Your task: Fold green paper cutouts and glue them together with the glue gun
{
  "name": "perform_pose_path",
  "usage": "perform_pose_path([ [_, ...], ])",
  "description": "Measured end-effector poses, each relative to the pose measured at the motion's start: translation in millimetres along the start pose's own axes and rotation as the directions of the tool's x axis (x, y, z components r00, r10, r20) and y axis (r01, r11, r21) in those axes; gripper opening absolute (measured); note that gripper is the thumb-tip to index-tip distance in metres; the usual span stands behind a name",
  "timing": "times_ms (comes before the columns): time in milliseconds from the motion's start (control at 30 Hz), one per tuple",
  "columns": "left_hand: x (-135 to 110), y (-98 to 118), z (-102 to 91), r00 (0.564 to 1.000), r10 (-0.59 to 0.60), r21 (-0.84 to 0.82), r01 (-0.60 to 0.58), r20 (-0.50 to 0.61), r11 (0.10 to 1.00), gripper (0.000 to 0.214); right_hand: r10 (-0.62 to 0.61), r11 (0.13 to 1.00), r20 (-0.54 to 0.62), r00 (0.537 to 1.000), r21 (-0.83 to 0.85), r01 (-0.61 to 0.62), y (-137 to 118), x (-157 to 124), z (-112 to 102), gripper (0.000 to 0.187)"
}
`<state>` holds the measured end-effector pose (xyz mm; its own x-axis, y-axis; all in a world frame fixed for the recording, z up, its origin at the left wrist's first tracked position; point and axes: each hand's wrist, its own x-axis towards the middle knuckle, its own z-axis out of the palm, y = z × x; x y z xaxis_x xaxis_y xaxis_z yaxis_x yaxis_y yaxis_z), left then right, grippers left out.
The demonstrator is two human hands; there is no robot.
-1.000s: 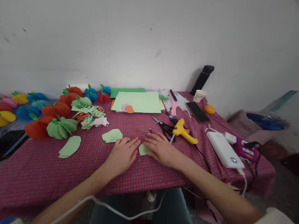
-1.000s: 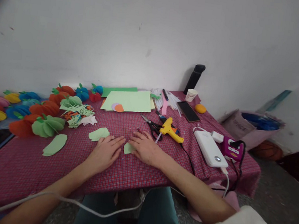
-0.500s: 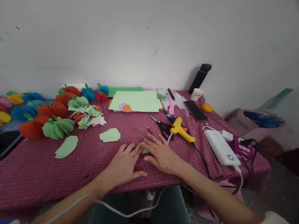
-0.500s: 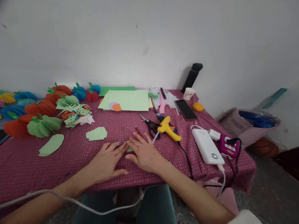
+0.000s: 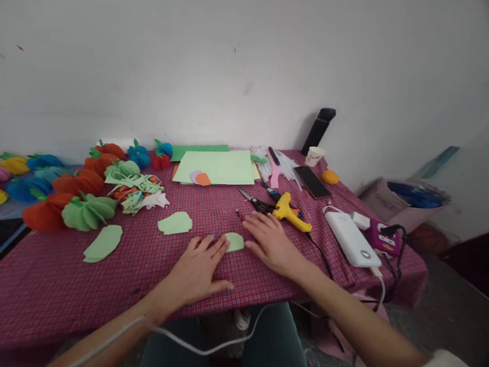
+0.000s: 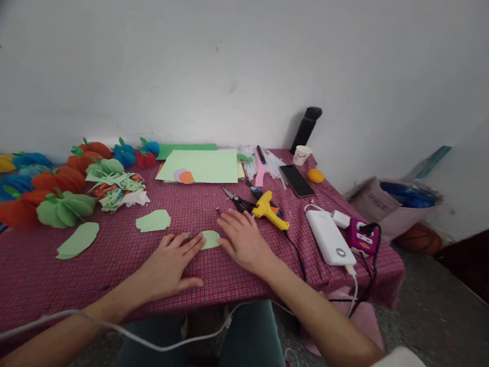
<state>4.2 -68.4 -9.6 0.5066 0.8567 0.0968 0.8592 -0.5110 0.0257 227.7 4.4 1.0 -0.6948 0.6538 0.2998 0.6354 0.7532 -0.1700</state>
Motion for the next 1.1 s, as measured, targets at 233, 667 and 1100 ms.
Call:
perform_pose_path([
  [233, 5, 18, -6.5, 0.996, -0.029, 0.019, 0.031, -0.088, 0.999, 0.080, 0.295, 0.906, -0.195, 0.935, -0.253, -0.339, 54, -16, -11, 0.048],
  [667, 9, 20, 13.1, 0.979, -0.173, 0.042, 0.179, -0.109, 0.983, 0.083, 0.066, 0.994, 0.031, 0.997, -0.092, -0.063, -30, -6, 22, 0.048],
  [1100, 9, 20, 18.5, 0.981, -0.167, 0.021, 0.170, -0.101, 0.985, 0.082, -0.020, 0.999, 0.117, 0.993, -0.044, 0.025, -28, 4, 31, 0.056],
])
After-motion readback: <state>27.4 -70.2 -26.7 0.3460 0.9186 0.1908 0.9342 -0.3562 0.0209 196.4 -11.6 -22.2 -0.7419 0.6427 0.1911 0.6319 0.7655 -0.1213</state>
